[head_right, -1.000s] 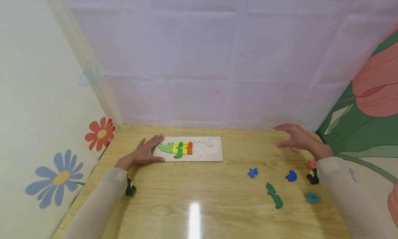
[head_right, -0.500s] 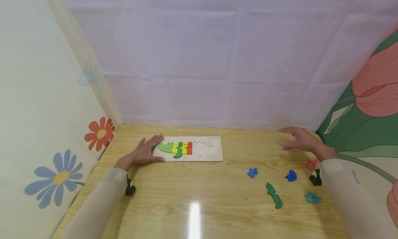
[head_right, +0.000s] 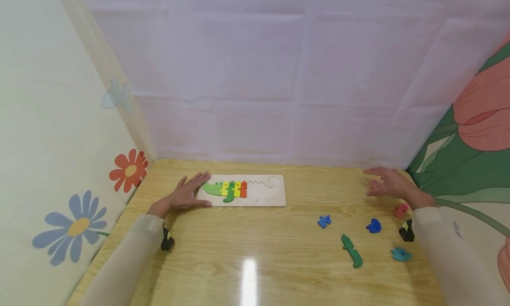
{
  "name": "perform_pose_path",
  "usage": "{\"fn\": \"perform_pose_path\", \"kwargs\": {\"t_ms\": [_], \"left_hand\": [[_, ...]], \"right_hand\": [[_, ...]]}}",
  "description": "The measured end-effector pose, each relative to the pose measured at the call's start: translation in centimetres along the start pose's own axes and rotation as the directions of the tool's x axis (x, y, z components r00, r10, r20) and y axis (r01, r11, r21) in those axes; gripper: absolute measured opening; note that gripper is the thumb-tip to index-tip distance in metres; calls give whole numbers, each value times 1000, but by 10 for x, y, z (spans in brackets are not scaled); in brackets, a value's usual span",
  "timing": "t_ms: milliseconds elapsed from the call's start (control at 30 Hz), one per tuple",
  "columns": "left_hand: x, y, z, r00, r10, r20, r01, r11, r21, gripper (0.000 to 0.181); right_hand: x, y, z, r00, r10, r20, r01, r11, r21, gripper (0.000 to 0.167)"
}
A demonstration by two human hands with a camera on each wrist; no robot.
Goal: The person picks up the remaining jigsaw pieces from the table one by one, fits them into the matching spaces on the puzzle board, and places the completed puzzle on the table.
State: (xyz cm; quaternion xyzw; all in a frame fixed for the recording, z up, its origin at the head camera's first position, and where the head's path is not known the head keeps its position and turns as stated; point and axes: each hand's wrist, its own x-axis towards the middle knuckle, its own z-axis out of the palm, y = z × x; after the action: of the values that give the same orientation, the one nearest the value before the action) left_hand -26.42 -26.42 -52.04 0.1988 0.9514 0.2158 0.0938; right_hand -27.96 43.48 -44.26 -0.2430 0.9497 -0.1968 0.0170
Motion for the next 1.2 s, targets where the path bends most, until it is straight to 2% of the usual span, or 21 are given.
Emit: {"fn": "perform_pose_path", "kwargs": {"t_ms": [133, 333, 500, 700, 933, 1200], "left_hand": [[1, 0, 0, 1000, -1, 2, 1, 1000, 3, 114], [0, -1, 0, 1000, 5, -9, -5, 1000, 2, 113], [0, 0, -1, 1000, 3, -7, -3, 1000, -8, 112], [-1, 0, -1, 1000, -3, -5, 3, 1000, 0, 112], [-2, 1, -1, 1000, -1, -5, 0, 1000, -7, 111], [-3, 3, -3, 1000, 2, -9, -2, 1000, -9, 112]], "right_hand": [[-3, 4, 3, 1000, 17, -4, -17, 1000, 14, 74], [-7, 10, 7, 998, 54, -19, -54, 998, -20, 73], [-10, 13, 12, 995, 94, -15, -94, 995, 22, 72], [-12, 15, 16, 996, 91, -24, -91, 996, 9, 74], [-13, 17, 19, 991, 133, -7, -133, 991, 10, 80], [-16, 18, 23, 988, 151, -19, -150, 988, 46, 75]]}}
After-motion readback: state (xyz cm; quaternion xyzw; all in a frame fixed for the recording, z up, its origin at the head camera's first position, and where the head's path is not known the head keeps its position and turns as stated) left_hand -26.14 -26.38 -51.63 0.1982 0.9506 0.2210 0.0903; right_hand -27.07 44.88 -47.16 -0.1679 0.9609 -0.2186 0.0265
